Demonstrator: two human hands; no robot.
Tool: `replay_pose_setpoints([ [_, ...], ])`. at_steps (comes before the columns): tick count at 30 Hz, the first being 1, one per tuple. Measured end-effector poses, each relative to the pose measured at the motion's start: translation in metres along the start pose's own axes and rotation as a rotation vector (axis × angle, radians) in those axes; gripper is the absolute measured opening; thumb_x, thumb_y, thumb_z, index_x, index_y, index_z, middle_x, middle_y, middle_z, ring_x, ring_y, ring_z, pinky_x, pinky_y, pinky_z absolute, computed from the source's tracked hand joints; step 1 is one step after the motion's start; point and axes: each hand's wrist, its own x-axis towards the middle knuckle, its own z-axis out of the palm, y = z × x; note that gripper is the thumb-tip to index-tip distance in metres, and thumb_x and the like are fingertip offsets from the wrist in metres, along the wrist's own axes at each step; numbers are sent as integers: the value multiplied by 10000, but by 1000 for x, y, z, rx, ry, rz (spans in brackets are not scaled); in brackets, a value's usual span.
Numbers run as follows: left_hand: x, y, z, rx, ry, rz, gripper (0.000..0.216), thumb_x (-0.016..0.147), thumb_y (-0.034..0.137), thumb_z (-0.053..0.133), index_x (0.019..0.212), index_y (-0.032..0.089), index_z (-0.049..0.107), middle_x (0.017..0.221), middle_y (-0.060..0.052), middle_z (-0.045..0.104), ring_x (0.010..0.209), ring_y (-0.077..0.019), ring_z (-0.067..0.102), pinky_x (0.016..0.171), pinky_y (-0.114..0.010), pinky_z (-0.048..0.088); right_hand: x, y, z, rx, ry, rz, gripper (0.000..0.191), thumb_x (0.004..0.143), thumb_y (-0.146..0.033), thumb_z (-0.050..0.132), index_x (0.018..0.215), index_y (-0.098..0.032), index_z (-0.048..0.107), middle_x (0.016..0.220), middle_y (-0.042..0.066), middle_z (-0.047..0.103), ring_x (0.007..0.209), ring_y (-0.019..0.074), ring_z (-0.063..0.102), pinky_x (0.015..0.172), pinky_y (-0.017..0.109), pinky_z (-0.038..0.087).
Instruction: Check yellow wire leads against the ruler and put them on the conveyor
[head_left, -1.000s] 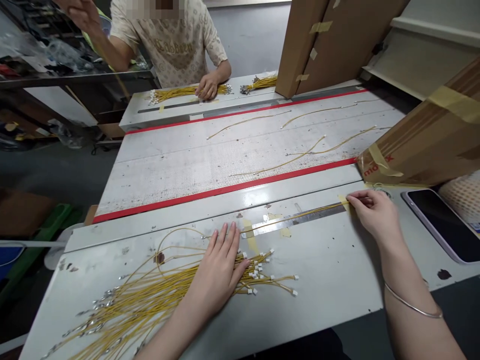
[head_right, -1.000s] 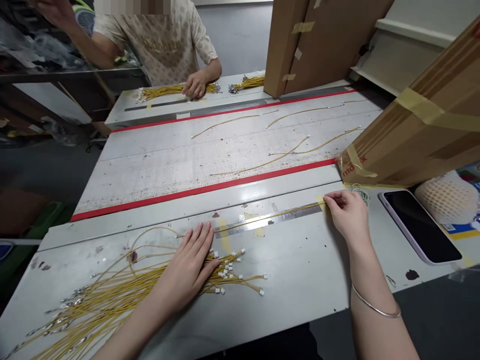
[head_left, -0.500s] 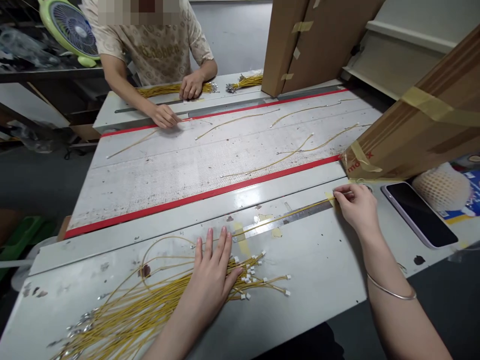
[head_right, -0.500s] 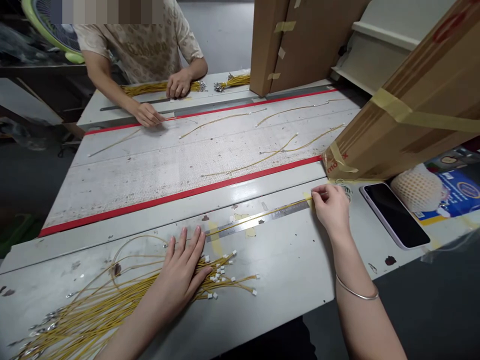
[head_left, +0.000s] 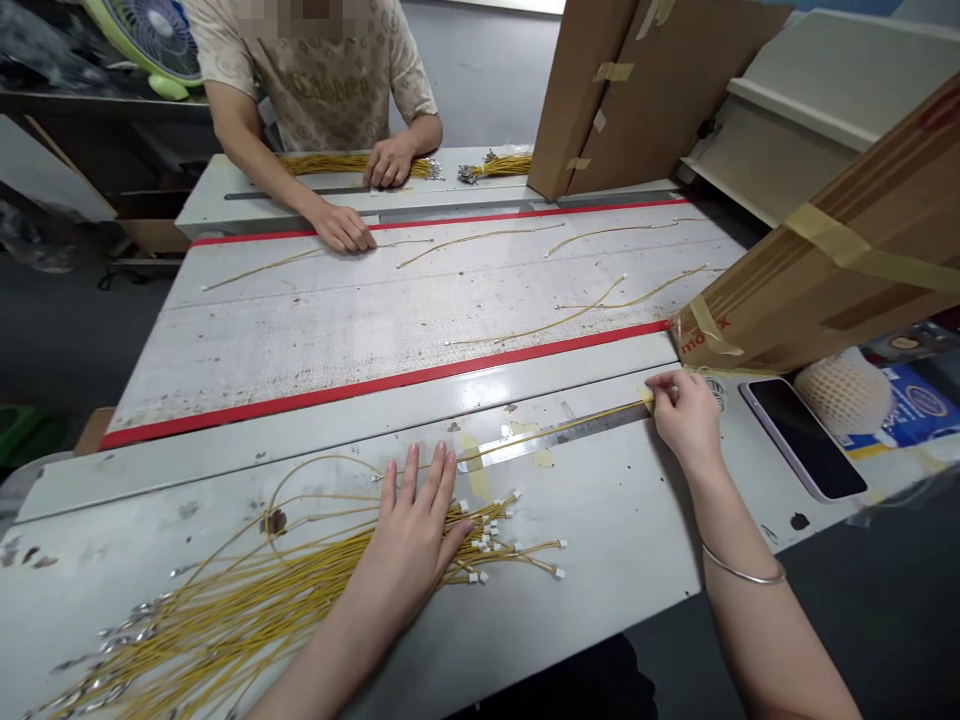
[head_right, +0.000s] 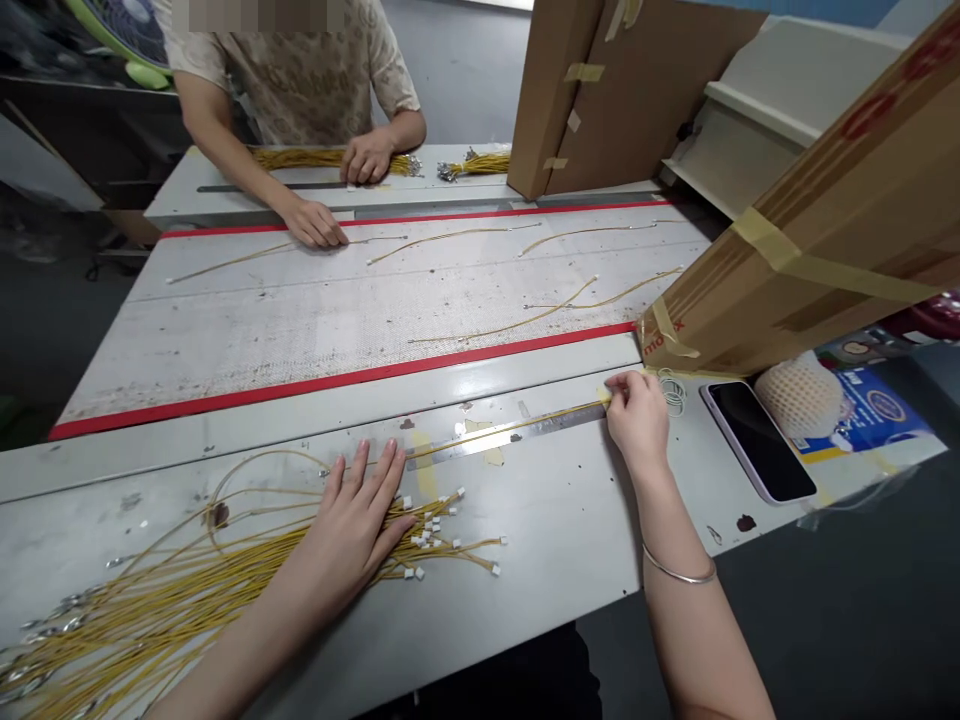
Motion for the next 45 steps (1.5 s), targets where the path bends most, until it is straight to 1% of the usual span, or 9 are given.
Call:
replay_pose_setpoints([
  [5, -1, 3, 3, 0, -24, -33, 625, 1032, 493, 313, 1532, 119, 340, 1554, -152, 396, 1476, -421, 232, 1138, -641, 296, -3, -3, 2, -120, 11, -36, 209, 781, -174, 434, 854, -196, 628, 931, 103, 562, 776, 225, 514, 734, 371, 418],
  [10, 0, 6, 3, -2, -23, -61, 598, 1020, 484, 378, 1502, 132, 406, 1552, -150, 401, 1469, -422, 253, 1142, -634, 296, -3, -10, -3, -184, -16, -8, 215, 807, -223, 440, 881, -179, 637, 947, 113, 544, 721, 210, 486, 693, 372, 406],
  [13, 1, 7, 0, 17, -40, -64, 597, 1012, 475, 407, 1475, 99, 443, 1549, -162, 401, 1450, -434, 292, 1140, -628, 300, -5, -29, -7, -87, -52, -104, 189, 832, -298, 493, 860, -177, 635, 958, 104, 563, 692, 188, 496, 731, 377, 427],
  [15, 3, 8, -2, 32, -61, -60, 604, 1010, 474, 413, 1460, 73, 457, 1546, -168, 402, 1434, -445, 319, 1133, -629, 309, -11, -52, -7, 49, -148, -201, 190, 850, -345, 532, 833, -187, 636, 942, 85, 590, 653, 165, 494, 738, 366, 439],
  [17, 4, 9, -4, 53, -83, -58, 612, 1009, 480, 413, 1455, 65, 462, 1544, -162, 403, 1424, -449, 335, 1128, -625, 320, -21, -82, -3, 200, -338, -293, 197, 877, -368, 554, 823, -203, 646, 930, 68, 620, 666, 163, 519, 719, 347, 446],
  [21, 6, 9, -8, 134, -89, -34, 634, 997, 493, 442, 1447, 48, 469, 1530, -166, 416, 1397, -455, 379, 1103, -611, 364, -47, -143, 13, 397, -727, -547, 119, 908, -297, 599, 844, -224, 668, 905, 46, 646, 886, 203, 562, 799, 347, 448],
  [25, 6, 10, -9, 176, -69, -16, 637, 990, 495, 455, 1436, 41, 484, 1517, -175, 431, 1374, -461, 411, 1076, -609, 394, -67, -173, 27, 396, -846, -655, 59, 894, -191, 631, 840, -213, 637, 886, 41, 613, 919, 209, 514, 827, 361, 438],
  [31, 5, 11, -7, 123, -49, -38, 648, 1013, 527, 352, 1423, 49, 505, 1514, -165, 441, 1369, -455, 421, 1081, -611, 380, -74, -173, 29, 342, -828, -668, 98, 951, -191, 545, 855, -207, 551, 922, 61, 591, 938, 222, 479, 840, 387, 435],
  [45, 4, 14, -11, 29, -100, -97, 613, 1001, 466, 426, 1474, 77, 434, 1571, -161, 356, 1434, -442, 320, 1137, -623, 286, -66, -171, 28, 234, -902, -754, 137, 1000, -210, 433, 870, -208, 476, 911, 61, 554, 870, 215, 451, 792, 383, 414],
])
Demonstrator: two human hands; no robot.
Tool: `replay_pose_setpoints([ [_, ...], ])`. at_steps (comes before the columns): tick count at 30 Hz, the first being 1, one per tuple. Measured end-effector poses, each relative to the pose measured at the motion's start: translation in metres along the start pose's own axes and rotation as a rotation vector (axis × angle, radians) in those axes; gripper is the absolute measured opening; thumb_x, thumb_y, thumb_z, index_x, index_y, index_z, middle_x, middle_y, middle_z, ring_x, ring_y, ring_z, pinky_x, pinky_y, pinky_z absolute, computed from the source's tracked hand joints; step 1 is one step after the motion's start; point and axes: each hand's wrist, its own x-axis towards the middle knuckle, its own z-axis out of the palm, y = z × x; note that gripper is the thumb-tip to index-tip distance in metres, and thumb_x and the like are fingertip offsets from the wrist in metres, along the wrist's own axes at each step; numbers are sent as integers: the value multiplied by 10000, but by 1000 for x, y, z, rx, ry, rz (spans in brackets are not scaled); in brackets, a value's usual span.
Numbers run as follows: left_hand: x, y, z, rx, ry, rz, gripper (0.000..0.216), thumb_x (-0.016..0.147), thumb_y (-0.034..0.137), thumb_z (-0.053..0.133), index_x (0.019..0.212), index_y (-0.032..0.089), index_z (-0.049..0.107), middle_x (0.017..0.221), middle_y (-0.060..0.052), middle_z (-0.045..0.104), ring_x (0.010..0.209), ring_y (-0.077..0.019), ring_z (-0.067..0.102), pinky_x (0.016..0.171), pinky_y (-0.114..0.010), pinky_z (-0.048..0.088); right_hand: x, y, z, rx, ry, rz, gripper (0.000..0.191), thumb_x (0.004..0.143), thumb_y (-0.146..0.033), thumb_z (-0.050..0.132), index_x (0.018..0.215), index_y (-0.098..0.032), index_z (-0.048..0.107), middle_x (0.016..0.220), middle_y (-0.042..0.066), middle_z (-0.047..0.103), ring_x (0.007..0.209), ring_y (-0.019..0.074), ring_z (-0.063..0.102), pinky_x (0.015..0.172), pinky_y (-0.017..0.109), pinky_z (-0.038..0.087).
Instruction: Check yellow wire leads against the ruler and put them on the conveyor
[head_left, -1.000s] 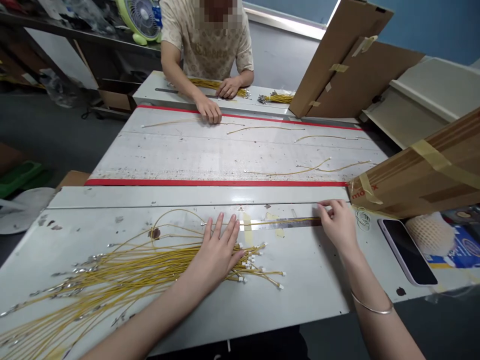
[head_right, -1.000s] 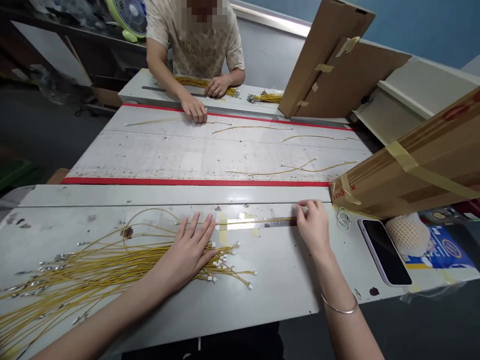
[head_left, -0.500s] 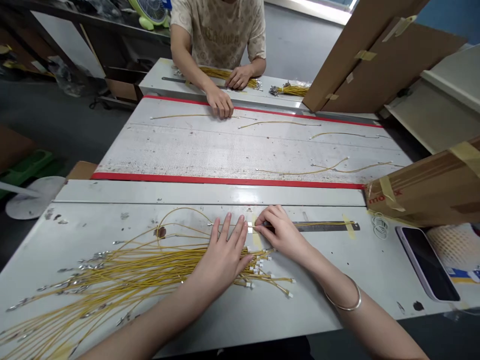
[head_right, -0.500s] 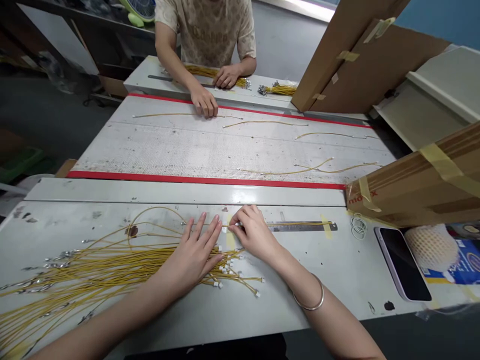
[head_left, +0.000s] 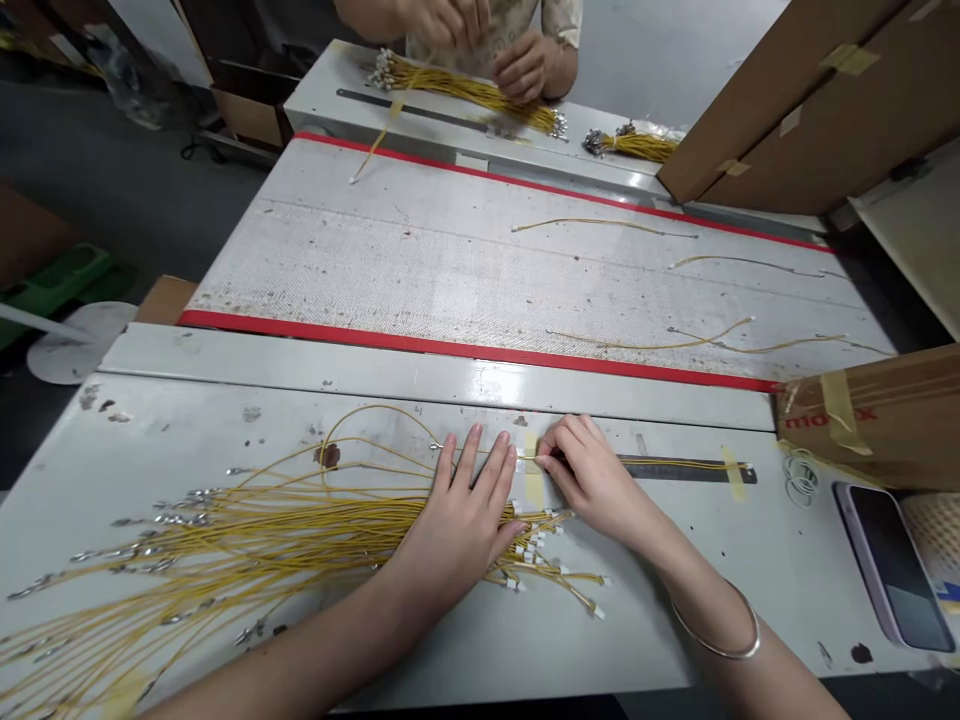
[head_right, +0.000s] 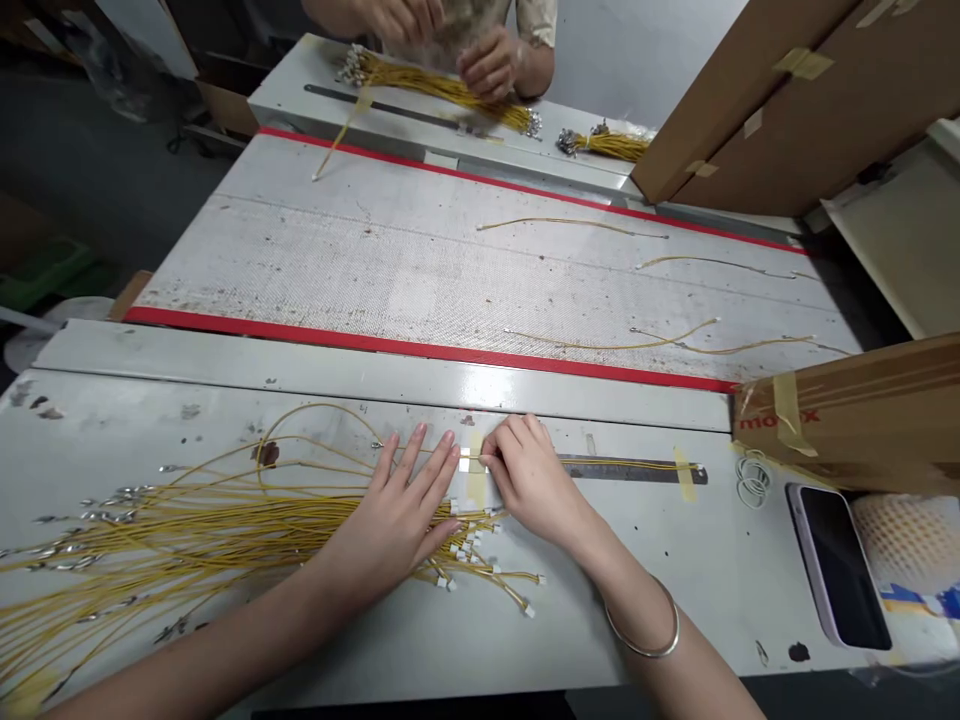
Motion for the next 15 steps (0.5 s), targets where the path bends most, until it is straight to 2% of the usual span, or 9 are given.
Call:
replay_pose_setpoints([
  [6, 0, -1, -1, 14, 26, 15, 640, 1019, 510, 346, 1454, 54, 456, 1543, -169, 401, 1402, -451, 372, 1109, -628, 319, 1, 0, -1, -10, -29, 0, 137, 999, -194, 417, 870, -206, 462, 906, 61, 539, 858, 213, 436, 787, 386, 408],
  [15, 1, -1, 1, -53, 35, -13, 619, 994, 509, 418, 1437, 84, 494, 1543, -143, 410, 1412, -438, 363, 1136, -611, 285, 3, 2, 0, -68, -25, -21, 143, 985, -168, 419, 854, -203, 465, 922, 76, 549, 871, 221, 441, 787, 386, 396],
])
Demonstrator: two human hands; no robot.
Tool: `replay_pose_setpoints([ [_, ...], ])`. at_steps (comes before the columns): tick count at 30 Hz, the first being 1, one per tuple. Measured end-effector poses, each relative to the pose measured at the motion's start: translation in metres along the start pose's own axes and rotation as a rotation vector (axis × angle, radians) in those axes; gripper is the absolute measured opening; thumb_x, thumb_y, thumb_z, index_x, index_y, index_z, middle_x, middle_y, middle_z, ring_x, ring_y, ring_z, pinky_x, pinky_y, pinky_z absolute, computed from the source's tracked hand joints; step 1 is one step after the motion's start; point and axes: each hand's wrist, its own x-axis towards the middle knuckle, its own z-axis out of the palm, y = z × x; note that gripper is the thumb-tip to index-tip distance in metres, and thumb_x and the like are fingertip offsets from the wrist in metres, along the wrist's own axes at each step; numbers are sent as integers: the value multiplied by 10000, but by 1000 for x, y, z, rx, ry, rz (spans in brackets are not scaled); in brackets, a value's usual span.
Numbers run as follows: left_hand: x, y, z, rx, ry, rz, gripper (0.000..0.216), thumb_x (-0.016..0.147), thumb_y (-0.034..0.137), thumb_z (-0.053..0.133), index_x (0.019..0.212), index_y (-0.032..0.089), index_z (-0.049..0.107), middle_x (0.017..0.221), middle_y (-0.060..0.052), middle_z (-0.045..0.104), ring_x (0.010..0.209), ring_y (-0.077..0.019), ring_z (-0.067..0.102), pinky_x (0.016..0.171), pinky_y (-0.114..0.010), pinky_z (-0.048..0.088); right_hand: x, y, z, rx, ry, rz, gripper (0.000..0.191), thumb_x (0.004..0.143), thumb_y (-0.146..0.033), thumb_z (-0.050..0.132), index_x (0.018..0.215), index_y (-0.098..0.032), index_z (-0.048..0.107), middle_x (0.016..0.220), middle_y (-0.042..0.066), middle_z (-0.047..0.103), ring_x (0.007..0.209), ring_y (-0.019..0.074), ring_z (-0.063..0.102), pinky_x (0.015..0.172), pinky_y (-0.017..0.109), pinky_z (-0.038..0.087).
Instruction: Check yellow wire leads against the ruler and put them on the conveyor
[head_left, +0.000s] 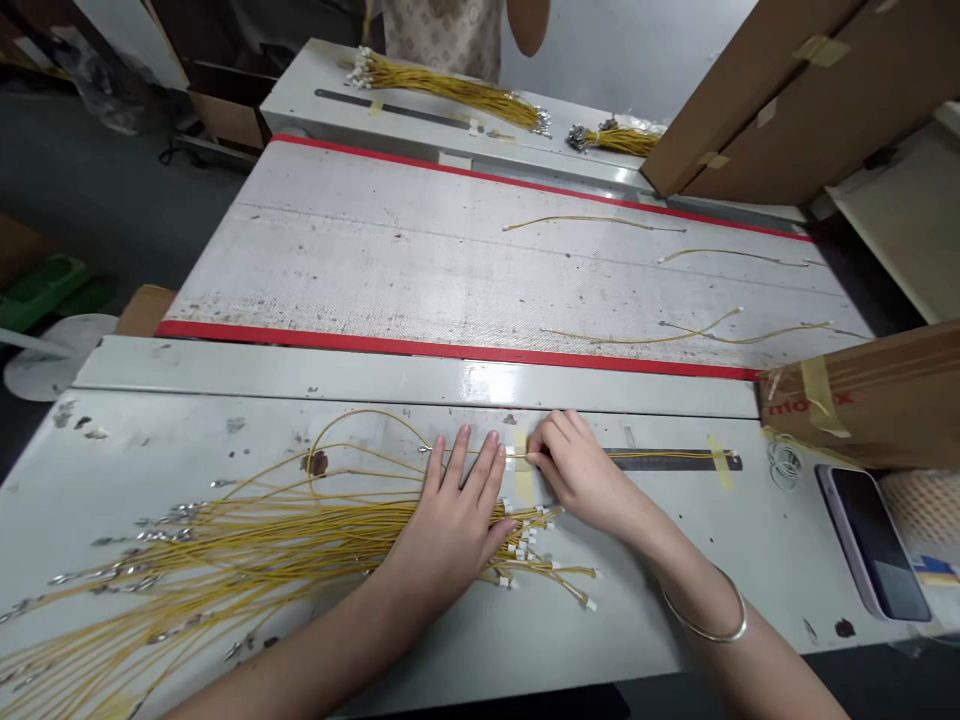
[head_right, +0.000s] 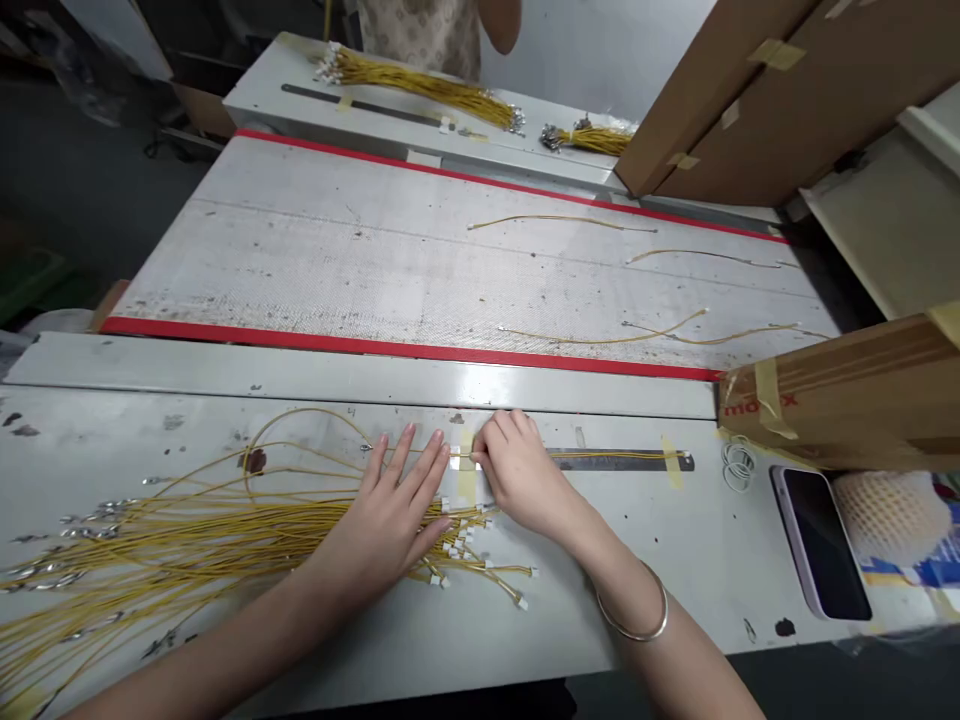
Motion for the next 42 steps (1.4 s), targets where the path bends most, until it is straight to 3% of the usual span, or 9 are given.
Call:
replay_pose_setpoints([
  [7, -2, -2, 3, 22, 66, 20, 593, 1033, 459, 284, 1433, 76, 496, 1529, -130, 434, 1422, -410, 359, 1188, -636, 113, 2, -1, 0, -46, 1, 12, 113, 967, -142, 446, 874, -179, 498, 961, 88, 557, 896, 215, 426, 806, 361, 387],
  [12, 1, 0, -3, 0, 155, 29, 607, 1050, 408, 266, 1548, 62, 247, 1548, -166, 395, 1486, -365, 242, 1187, -652, 24, 3, 0, 1, -81, 11, 17, 101, 938, -114, 472, 871, -175, 518, 951, 83, 557, 895, 211, 424, 815, 353, 383],
  [15, 3, 8, -15, -81, 167, 84, 615, 1041, 303, 333, 1577, 101, 110, 1581, -188, 324, 1521, -330, 132, 1175, -671, 106, 2, -2, 3, -75, 37, 23, 92, 917, -103, 485, 874, -176, 520, 952, 80, 562, 906, 211, 443, 818, 354, 395],
  [19, -1, 17, -29, -237, 170, 232, 613, 991, 163, 392, 1562, 135, 172, 1582, -178, 333, 1523, -291, 143, 1163, -587, 303, 0, -8, -4, 72, 92, 7, 109, 937, -134, 459, 849, -195, 478, 931, 64, 570, 908, 200, 472, 817, 344, 436],
  [25, -3, 12, -29, -333, 214, 295, 535, 951, 122, 439, 1473, 159, 329, 1526, -165, 436, 1487, -272, 282, 1126, -571, 396, 18, 15, -101, 66, 410, 30, 164, 991, -339, 414, 907, -218, 487, 935, 75, 560, 878, 210, 496, 777, 376, 465],
  [29, -3, 6, -27, -385, 227, 247, 496, 950, 144, 461, 1435, 177, 363, 1482, -170, 489, 1453, -272, 359, 1113, -582, 416, 55, 36, -194, -236, 791, 7, 144, 939, -270, 486, 810, -241, 427, 885, 83, 535, 965, 261, 450, 886, 444, 400],
  [31, -3, 5, -25, -395, 241, 227, 468, 947, 144, 463, 1409, 177, 396, 1449, -176, 522, 1428, -278, 403, 1101, -596, 425, 76, 33, -215, -271, 904, -17, 131, 932, -242, 484, 815, -242, 423, 917, 90, 538, 1012, 267, 431, 917, 442, 376],
  [34, -3, 5, -24, -403, 252, 176, 401, 938, 137, 464, 1337, 174, 470, 1395, -170, 569, 1384, -286, 464, 1092, -632, 419, 109, 17, -195, -183, 859, 63, 83, 955, -226, 432, 879, -216, 464, 1005, 106, 553, 1056, 250, 429, 947, 414, 364],
  [42, 1, 1, -25, -411, 254, 52, 327, 903, 114, 442, 1202, 167, 564, 1293, -161, 630, 1294, -291, 550, 1091, -686, 391, 170, 8, -34, -53, 454, 233, 119, 941, -230, 520, 880, -149, 583, 930, 51, 613, 939, 183, 546, 861, 347, 440],
])
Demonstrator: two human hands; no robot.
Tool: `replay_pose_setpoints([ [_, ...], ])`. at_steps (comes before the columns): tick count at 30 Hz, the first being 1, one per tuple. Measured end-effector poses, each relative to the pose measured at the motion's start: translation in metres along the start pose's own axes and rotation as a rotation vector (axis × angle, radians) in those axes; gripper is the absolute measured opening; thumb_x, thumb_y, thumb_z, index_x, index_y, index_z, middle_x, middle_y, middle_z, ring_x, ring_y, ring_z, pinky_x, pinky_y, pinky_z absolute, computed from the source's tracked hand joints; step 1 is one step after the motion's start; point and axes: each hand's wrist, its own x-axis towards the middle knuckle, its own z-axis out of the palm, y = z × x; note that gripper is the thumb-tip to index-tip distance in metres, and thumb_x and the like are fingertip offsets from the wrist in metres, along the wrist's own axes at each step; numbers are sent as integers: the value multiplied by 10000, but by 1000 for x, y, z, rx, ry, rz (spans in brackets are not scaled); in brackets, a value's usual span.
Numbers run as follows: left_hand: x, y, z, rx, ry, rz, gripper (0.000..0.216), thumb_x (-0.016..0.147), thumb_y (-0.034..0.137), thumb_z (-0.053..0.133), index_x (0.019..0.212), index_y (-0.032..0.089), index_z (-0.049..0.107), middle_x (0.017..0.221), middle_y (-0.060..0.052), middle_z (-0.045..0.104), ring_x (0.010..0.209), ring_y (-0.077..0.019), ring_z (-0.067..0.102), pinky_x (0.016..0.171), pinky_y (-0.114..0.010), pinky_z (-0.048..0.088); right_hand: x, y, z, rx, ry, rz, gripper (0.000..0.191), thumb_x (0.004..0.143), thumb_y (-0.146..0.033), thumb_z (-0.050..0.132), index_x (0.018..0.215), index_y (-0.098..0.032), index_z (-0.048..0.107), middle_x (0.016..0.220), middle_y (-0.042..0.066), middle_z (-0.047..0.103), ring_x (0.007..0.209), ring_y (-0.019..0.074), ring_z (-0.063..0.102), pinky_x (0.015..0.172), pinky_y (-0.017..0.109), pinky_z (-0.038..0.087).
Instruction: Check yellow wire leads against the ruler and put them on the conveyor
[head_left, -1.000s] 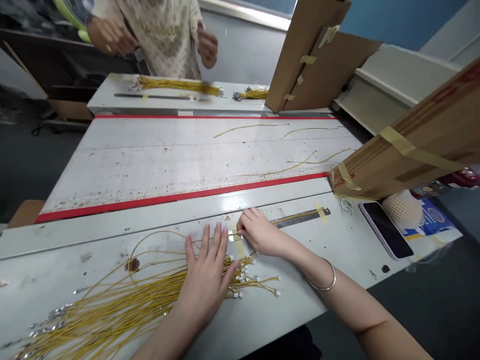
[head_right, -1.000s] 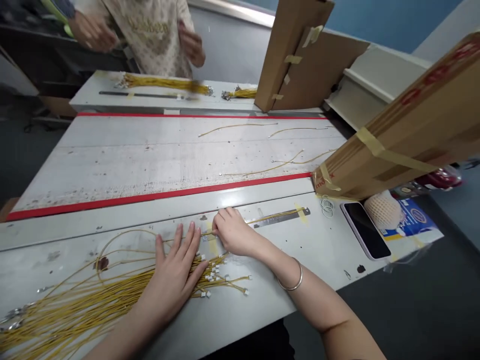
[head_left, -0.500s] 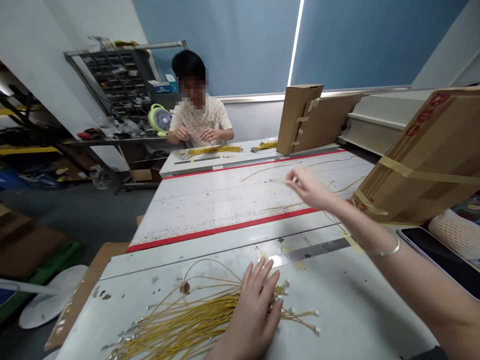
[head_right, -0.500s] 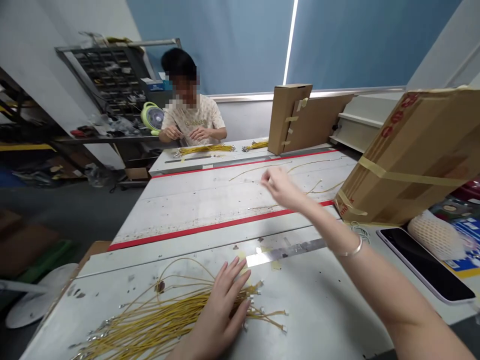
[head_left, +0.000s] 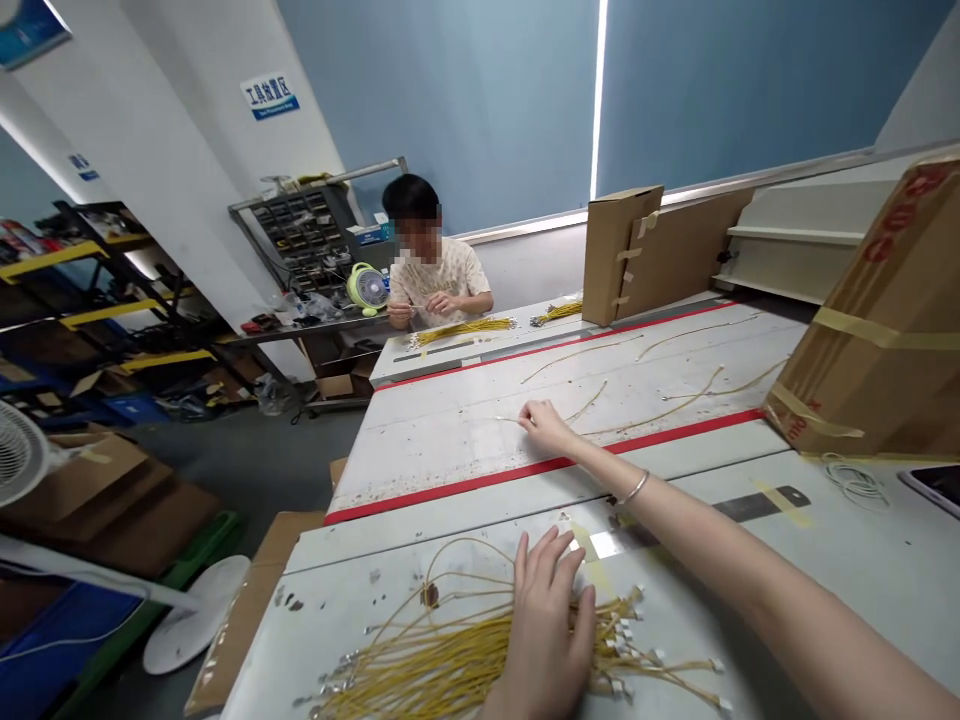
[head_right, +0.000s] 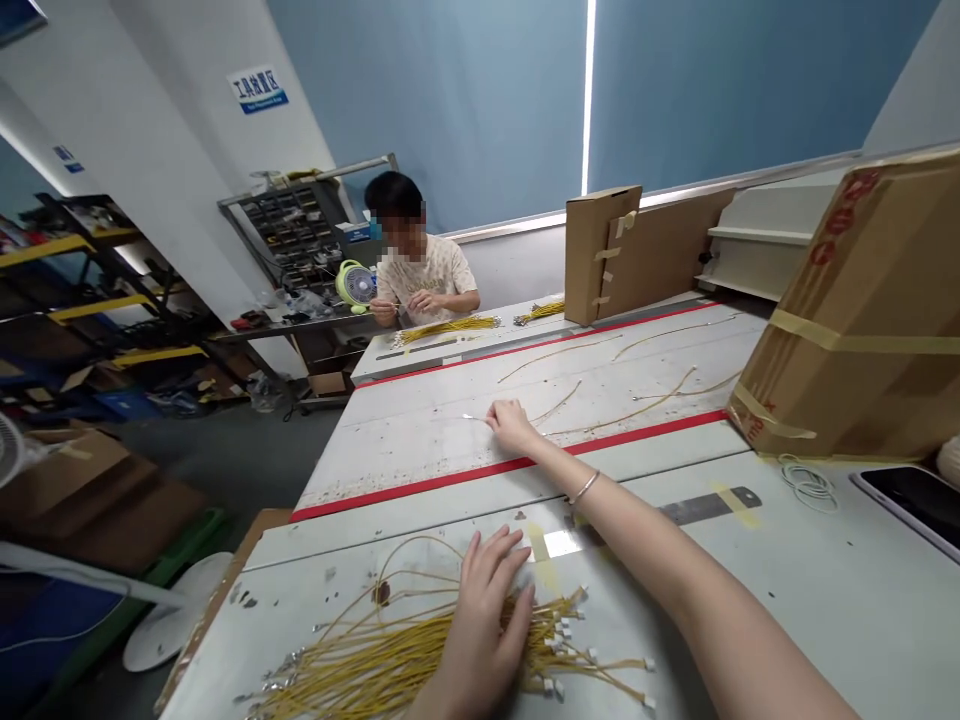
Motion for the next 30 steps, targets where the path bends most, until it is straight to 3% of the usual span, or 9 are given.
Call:
replay_pose_setpoints([
  [5, -2, 2, -1, -8, -28, 16, 372, 879, 103, 452, 1232, 171, 548, 1298, -160, 628, 1315, -302, 528, 1107, -686, 367, -2, 8, 28, -98, -191, 33, 256, 939, -398, 582, 963, -147, 625, 1024, 54, 621, 1012, 199, 572, 905, 402, 461],
  [13, -4, 6, 0, -36, -60, -19, 312, 892, 135, 485, 1187, 174, 577, 1267, -130, 656, 1295, -287, 543, 1137, -655, 340, 5, 8, 18, -207, -343, 25, 268, 942, -409, 585, 980, -150, 642, 1061, 66, 636, 1049, 207, 578, 944, 427, 460],
  [21, -2, 9, -2, -34, -142, -66, 307, 916, 175, 504, 1209, 172, 597, 1270, -122, 659, 1315, -278, 525, 1169, -638, 291, -2, 11, 12, -192, -322, 63, 197, 946, -332, 577, 1015, -160, 645, 1008, 53, 646, 1045, 214, 577, 937, 438, 451],
  [25, -2, 8, -1, -24, -150, -83, 297, 914, 179, 515, 1195, 172, 610, 1269, -117, 662, 1302, -289, 537, 1165, -644, 291, -5, 13, 14, -164, -266, 83, 238, 916, -237, 567, 1145, -180, 598, 954, 66, 654, 1073, 253, 537, 894, 422, 402],
  [30, -2, 6, 0, -14, -152, -97, 309, 904, 160, 512, 1197, 166, 608, 1265, -121, 663, 1302, -281, 535, 1170, -643, 280, -8, 17, 16, -124, -227, 71, 264, 885, -162, 519, 1142, -197, 570, 923, 90, 682, 1060, 265, 500, 840, 368, 318],
])
